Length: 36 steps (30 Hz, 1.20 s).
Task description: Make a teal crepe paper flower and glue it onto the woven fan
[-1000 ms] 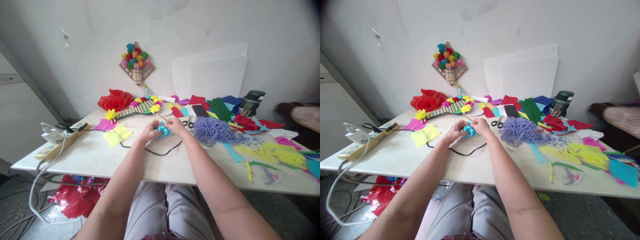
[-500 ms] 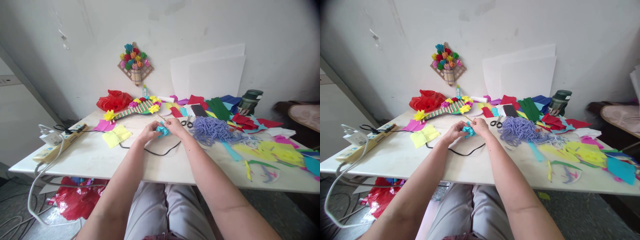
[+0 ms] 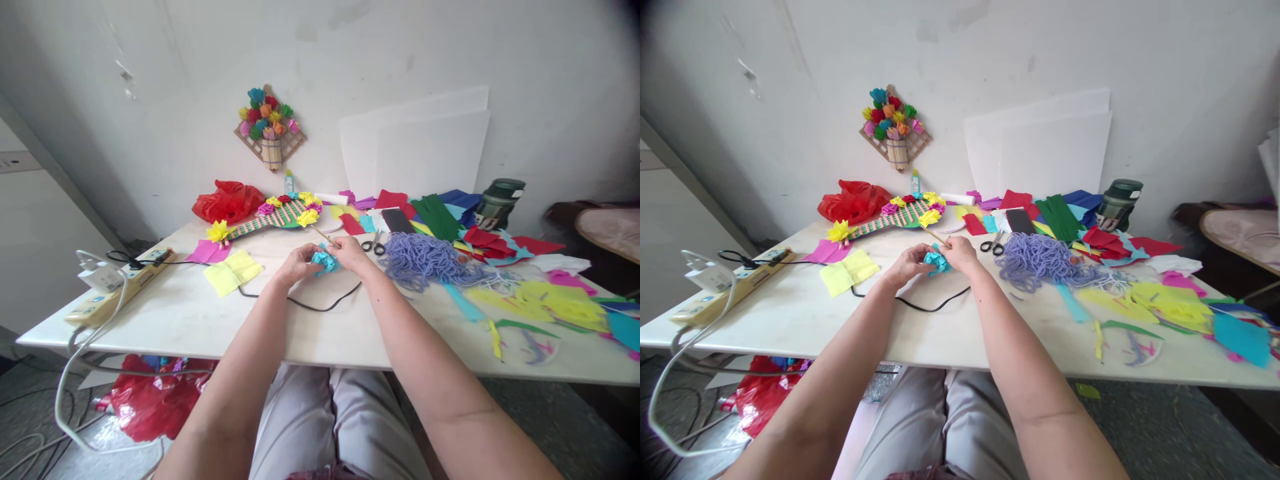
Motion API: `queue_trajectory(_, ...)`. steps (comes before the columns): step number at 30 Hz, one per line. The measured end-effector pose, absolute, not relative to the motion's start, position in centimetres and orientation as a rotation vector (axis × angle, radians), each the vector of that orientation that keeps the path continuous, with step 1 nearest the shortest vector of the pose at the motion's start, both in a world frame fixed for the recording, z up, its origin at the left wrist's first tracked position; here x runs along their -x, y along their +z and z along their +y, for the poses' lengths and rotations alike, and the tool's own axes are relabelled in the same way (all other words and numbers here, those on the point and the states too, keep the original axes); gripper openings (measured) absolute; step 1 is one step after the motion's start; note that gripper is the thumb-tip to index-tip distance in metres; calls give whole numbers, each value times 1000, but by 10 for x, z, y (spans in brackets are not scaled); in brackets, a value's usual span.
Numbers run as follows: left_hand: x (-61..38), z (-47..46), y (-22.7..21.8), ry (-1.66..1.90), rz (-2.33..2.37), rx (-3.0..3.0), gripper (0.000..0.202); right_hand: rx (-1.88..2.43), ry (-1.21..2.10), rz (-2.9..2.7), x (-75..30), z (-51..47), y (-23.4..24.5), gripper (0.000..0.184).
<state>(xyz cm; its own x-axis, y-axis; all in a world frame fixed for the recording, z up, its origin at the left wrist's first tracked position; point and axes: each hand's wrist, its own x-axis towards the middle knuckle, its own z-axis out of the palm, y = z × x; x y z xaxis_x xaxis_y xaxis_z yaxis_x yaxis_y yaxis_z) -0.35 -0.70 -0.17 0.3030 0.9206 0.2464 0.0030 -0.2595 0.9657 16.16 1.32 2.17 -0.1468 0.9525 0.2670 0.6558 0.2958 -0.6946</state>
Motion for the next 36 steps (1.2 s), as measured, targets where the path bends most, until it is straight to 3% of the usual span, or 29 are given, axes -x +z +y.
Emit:
queue_trajectory(23,5,-10,2,1114,879,-1670,30,1471,583,-1865,-160,17,18,16)
queue_trajectory(28,6,-13,4,1129,827,-1552,39,1444,544,-1856,-160,18,18,20)
queue_trajectory(36,6,-4,2,1283,989,-1213,35,1299,596,-1871,-159,18,16,19)
